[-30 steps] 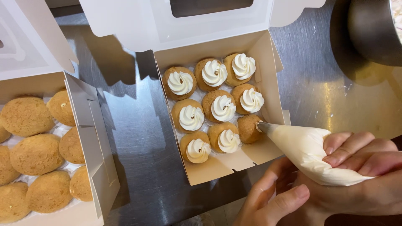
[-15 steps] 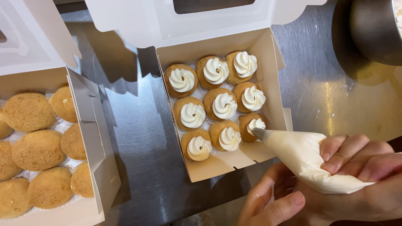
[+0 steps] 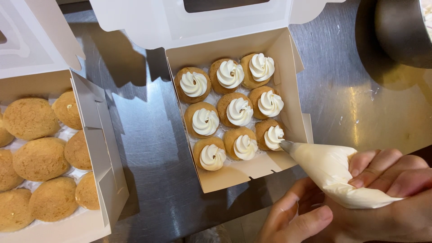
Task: Decorating cupcakes with frosting using a piping bag and refilling the piping bag with cream.
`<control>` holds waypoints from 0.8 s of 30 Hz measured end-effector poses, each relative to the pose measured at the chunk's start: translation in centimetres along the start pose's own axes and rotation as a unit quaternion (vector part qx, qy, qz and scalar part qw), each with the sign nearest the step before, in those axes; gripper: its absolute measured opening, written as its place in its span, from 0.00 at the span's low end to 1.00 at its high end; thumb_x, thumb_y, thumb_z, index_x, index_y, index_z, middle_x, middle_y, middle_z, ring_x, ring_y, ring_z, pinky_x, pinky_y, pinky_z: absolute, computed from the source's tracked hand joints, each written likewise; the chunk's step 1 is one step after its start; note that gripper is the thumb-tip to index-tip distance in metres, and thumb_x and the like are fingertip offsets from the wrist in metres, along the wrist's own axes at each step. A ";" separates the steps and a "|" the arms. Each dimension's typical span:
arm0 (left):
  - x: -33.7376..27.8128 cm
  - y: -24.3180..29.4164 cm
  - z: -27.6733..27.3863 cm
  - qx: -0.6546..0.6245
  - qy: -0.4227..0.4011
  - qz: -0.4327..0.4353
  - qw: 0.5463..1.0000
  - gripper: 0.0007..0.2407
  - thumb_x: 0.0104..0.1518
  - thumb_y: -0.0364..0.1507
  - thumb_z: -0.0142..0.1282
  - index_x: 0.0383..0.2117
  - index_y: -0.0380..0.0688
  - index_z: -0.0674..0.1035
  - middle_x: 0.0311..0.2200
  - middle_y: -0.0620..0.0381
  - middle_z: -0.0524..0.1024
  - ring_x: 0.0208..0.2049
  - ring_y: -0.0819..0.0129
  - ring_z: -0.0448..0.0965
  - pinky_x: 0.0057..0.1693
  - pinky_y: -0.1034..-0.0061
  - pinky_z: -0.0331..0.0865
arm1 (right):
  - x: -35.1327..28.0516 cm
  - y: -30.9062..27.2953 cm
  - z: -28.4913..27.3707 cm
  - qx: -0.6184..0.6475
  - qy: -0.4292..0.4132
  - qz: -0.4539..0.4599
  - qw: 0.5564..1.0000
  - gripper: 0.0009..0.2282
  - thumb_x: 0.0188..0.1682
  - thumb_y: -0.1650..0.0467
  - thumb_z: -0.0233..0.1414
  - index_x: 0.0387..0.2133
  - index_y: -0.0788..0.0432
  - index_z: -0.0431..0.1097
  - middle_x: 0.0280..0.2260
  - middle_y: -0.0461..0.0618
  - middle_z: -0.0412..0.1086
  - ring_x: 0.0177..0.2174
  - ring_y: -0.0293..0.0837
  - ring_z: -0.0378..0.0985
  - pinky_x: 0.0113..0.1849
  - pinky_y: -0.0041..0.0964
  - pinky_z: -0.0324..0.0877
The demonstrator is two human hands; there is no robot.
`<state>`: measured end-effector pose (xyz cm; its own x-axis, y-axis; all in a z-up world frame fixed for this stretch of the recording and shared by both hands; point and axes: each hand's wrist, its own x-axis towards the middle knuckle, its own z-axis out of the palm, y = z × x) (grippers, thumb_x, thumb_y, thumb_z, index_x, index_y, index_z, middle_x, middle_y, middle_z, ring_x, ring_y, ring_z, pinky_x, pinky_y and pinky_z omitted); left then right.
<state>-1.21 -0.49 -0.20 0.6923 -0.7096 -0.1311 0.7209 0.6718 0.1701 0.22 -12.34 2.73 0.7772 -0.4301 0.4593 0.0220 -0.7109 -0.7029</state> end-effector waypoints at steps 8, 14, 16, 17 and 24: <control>1.0 0.7 0.0 0.026 0.014 -0.012 0.999 0.27 0.59 0.33 0.50 0.66 0.37 0.63 0.60 0.52 0.68 0.64 0.67 0.65 0.71 0.72 0.54 | 0.6 4.3 -0.2 0.170 0.055 0.021 0.984 0.11 0.60 0.73 0.47 0.34 0.50 0.48 0.30 0.41 0.50 0.27 0.33 0.55 0.40 0.27 0.63; 0.4 2.4 1.1 0.063 -0.007 0.051 0.997 0.25 0.61 0.32 0.47 0.64 0.34 0.62 0.61 0.49 0.66 0.65 0.64 0.63 0.72 0.69 0.54 | 2.7 4.1 -0.3 0.200 -0.055 -0.105 0.973 0.21 0.43 0.65 0.61 0.39 0.48 0.51 0.32 0.34 0.53 0.30 0.24 0.59 0.42 0.20 0.63; -1.0 3.6 2.4 0.094 -0.030 0.078 0.992 0.24 0.63 0.30 0.45 0.64 0.31 0.62 0.62 0.46 0.66 0.67 0.62 0.64 0.73 0.68 0.54 | 3.2 5.4 -1.7 0.339 0.012 -0.109 0.934 0.13 0.60 0.54 0.53 0.39 0.39 0.55 0.34 0.27 0.51 0.32 0.21 0.54 0.43 0.19 0.55; -1.7 4.1 3.2 0.250 0.094 0.072 0.961 0.11 0.58 0.27 0.48 0.45 0.40 0.73 0.47 0.55 0.78 0.44 0.72 0.69 0.53 0.78 0.62 | 3.7 7.9 -4.5 0.447 -0.046 -0.094 0.888 0.08 0.56 0.60 0.56 0.37 0.40 0.63 0.34 0.26 0.59 0.34 0.19 0.62 0.46 0.18 0.59; -3.4 8.9 11.3 0.638 -0.033 0.318 0.700 0.22 0.61 0.27 0.44 0.63 0.32 0.61 0.64 0.42 0.65 0.67 0.50 0.66 0.72 0.60 0.59 | 6.6 -5.3 -8.0 0.042 -0.134 -0.195 0.971 0.07 0.51 0.74 0.47 0.24 0.51 0.66 0.13 0.37 0.69 0.12 0.30 0.69 0.66 0.46 0.65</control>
<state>2.48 5.54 12.76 0.8271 -0.3893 0.4055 -0.3780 0.1487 0.9138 0.22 -15.89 13.85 0.8352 0.0302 0.5491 0.3895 -0.7374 -0.5519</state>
